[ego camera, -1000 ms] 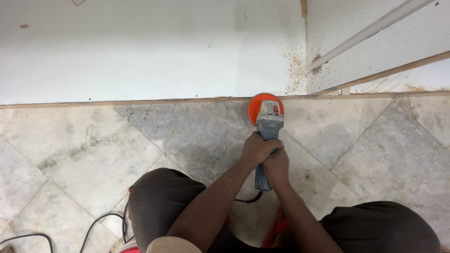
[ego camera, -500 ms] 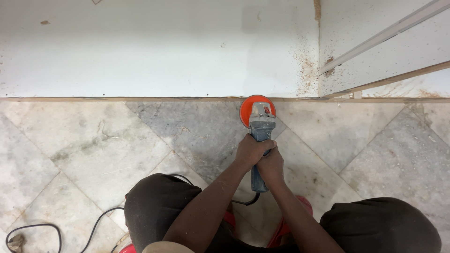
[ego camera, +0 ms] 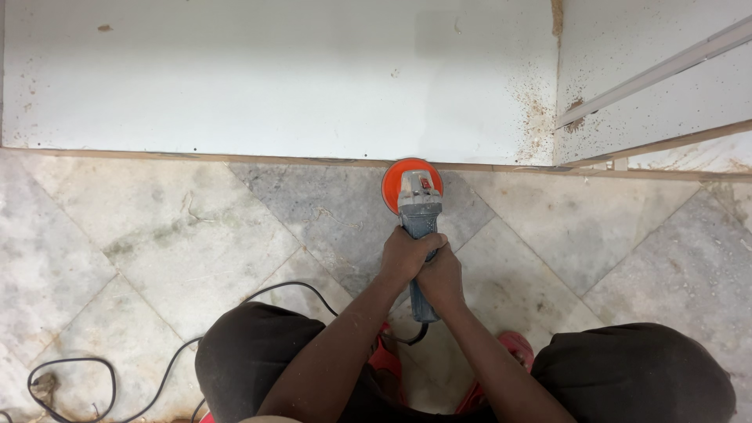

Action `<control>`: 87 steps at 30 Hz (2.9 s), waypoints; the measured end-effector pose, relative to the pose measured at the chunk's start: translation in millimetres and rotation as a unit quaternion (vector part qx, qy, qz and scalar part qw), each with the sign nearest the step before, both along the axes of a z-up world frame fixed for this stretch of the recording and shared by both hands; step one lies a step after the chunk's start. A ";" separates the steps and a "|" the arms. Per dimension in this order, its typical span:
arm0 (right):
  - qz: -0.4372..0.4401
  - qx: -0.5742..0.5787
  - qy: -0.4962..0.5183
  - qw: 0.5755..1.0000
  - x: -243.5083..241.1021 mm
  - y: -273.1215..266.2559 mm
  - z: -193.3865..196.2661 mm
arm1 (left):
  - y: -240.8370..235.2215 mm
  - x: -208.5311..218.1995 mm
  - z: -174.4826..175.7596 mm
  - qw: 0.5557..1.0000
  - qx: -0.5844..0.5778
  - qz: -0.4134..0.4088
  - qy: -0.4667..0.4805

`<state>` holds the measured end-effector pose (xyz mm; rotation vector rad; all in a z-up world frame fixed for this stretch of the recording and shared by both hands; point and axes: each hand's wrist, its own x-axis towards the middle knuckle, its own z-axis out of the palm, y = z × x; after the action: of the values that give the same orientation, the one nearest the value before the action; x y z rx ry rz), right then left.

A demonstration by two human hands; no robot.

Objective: The person uses an angle grinder with an orange disc to grind along the bottom edge of a white baseboard where it meets a tiled floor. The person sits on the floor and moves the tool steadily along the seam, occasionally pausing to wipe away debris.

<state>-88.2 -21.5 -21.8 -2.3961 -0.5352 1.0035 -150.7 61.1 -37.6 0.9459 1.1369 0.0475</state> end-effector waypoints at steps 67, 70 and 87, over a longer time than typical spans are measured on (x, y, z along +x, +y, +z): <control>-0.104 0.003 -0.080 0.991 50.2 -33.4 -14.0 | -13.8 66.2 4.1 0.988 0.060 -0.145 0.010; -0.112 -0.001 -0.077 0.991 56.4 -39.2 -12.4 | -18.8 74.0 4.4 0.987 0.062 -0.149 0.007; -0.069 -0.005 -0.043 0.997 23.3 -19.1 -14.3 | -7.3 33.6 -4.0 0.996 0.043 -0.077 -0.001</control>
<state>-64.8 -40.6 -36.1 -2.4553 -0.3895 0.8496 -117.1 53.8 -41.6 1.1082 1.0643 -0.0276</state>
